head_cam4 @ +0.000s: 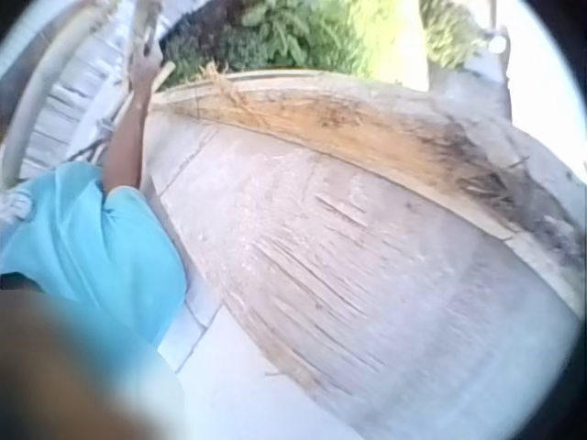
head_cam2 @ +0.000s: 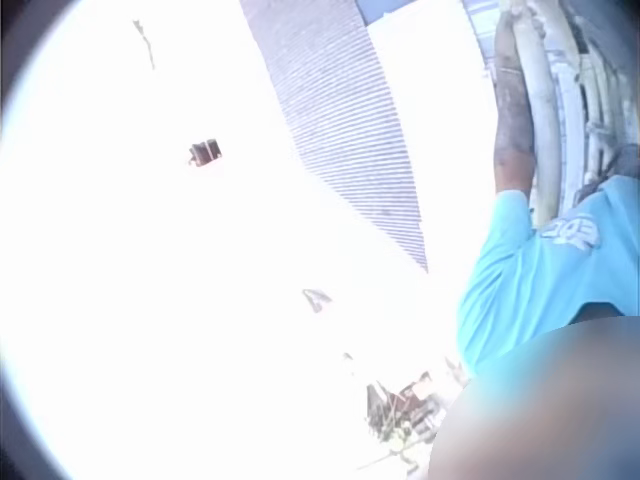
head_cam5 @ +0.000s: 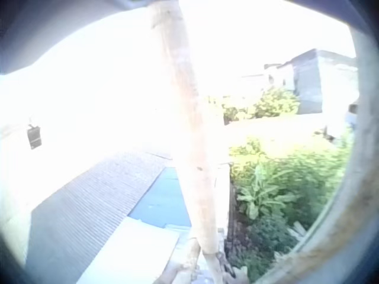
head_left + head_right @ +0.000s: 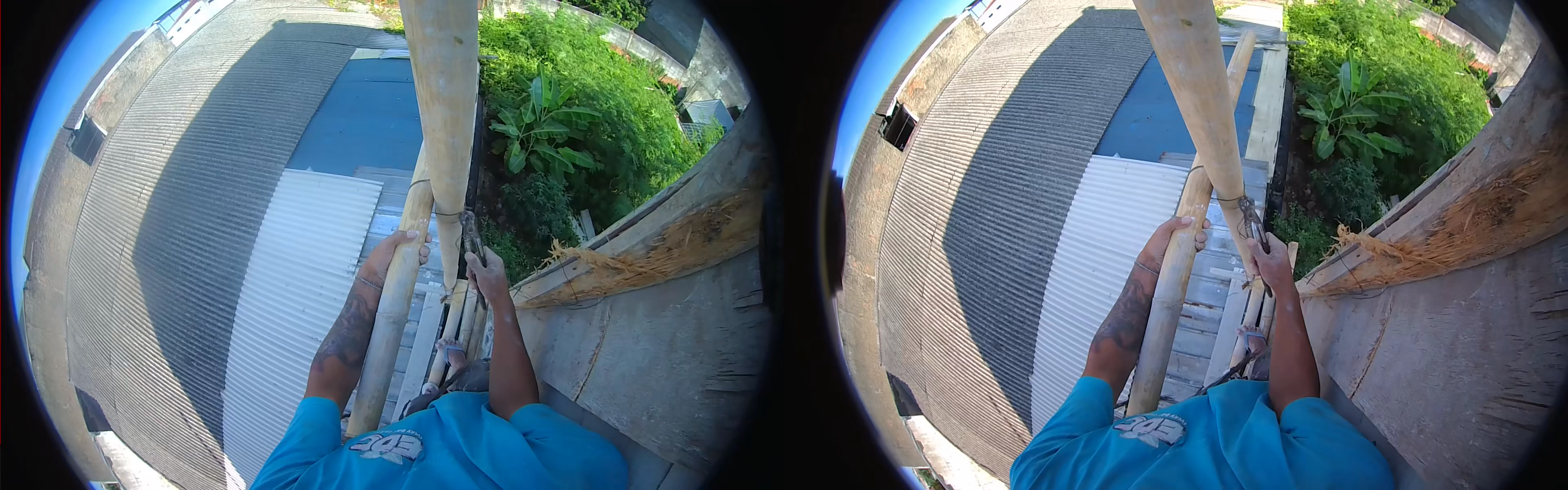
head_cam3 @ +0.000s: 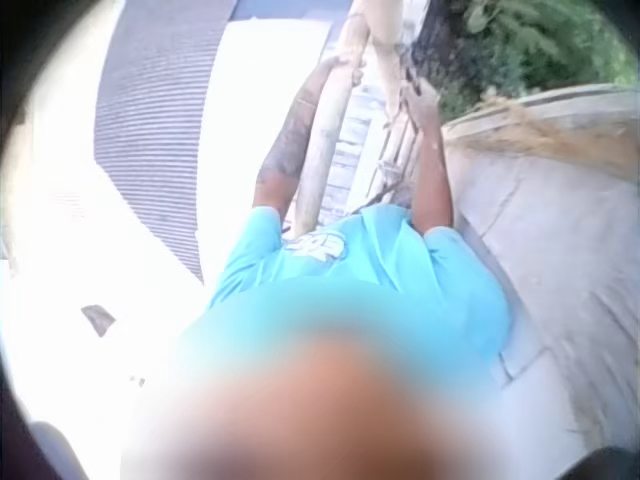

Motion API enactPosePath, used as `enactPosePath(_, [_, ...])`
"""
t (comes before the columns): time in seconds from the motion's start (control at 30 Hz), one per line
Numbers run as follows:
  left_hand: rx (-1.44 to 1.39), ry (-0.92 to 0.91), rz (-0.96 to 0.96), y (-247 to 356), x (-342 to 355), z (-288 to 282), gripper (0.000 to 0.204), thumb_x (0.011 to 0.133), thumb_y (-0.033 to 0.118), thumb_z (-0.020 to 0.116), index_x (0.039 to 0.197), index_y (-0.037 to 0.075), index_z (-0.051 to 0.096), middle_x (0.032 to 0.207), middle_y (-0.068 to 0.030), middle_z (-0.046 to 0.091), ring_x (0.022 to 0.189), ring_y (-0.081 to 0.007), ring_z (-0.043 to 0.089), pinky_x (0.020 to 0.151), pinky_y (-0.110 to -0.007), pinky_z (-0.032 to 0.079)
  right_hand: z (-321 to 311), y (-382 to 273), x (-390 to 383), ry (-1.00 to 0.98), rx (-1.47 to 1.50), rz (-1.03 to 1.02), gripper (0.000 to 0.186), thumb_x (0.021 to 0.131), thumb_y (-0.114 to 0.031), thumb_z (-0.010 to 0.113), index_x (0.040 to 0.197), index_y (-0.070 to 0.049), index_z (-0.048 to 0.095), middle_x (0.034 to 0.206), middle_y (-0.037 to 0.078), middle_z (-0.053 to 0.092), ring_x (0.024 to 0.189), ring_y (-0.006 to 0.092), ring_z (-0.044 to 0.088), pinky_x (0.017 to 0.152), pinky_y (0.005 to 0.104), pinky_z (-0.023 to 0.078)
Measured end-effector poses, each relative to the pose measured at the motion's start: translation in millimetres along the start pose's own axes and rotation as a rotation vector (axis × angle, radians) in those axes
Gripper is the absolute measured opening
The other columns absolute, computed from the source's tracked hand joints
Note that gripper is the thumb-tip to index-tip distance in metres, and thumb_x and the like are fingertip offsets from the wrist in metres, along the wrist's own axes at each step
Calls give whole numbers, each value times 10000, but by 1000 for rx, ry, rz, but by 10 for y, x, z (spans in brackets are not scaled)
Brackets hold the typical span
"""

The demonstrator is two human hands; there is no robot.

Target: Using wire and pliers to secure bamboo poles for a scaffolding structure at height.

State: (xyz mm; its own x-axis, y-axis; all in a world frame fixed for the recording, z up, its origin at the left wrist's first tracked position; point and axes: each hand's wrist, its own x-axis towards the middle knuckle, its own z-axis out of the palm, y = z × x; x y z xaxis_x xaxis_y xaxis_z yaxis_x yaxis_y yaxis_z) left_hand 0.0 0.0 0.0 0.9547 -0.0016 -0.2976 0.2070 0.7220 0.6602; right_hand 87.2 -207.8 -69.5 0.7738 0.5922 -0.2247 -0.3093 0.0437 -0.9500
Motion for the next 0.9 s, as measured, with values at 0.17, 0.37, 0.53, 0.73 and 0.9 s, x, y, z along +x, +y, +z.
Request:
enactPosePath(0.17, [-8, 77, -3, 43, -104, 5, 445, 803, 186, 554, 1162, -32, 407, 943, -107, 522, 737, -161, 512, 655, -271, 466, 9, -142, -125, 12, -170, -75, 182, 860, -181, 590, 796, -32, 508, 590, 8, 510, 496, 78, 527, 464, 219, 443])
enactPosePath(0.37, [-64, 40, 12, -12, -35, -17, 411, 813, 152, 552, 1154, -24, 405, 940, -112, 522, 726, -174, 524, 651, -286, 477, -61, -717, -189, -3, -234, 54, 257, 902, -233, 513, 867, 21, 524, 710, 68, 533, 543, 132, 596, 488, 264, 470])
enactPosePath(0.53, [-77, 23, -1, -20, -13, -33, 425, 810, 149, 553, 1167, -20, 395, 942, -114, 522, 733, -177, 521, 651, -287, 476, -55, -880, -165, 16, -435, -5, 305, 930, -268, 469, 895, 32, 508, 707, 73, 542, 543, 145, 600, 499, 267, 464])
enactPosePath(0.73, [-64, 32, -2, -11, -17, -15, 436, 810, 151, 553, 1178, -16, 390, 938, -111, 523, 734, -174, 522, 647, -291, 475, -181, -509, -153, 116, -291, 40, 293, 937, -252, 458, 895, 36, 492, 717, 95, 536, 540, 152, 596, 491, 268, 470])
enactPosePath(0.9, [-59, 21, 1, -16, 6, -7, 443, 808, 159, 553, 1187, -4, 392, 929, -105, 529, 728, -172, 526, 645, -295, 478, -200, -373, 5, 162, -831, -293, 238, 915, -217, 484, 886, 19, 490, 820, 238, 498, 694, 391, 563, 597, 430, 465])
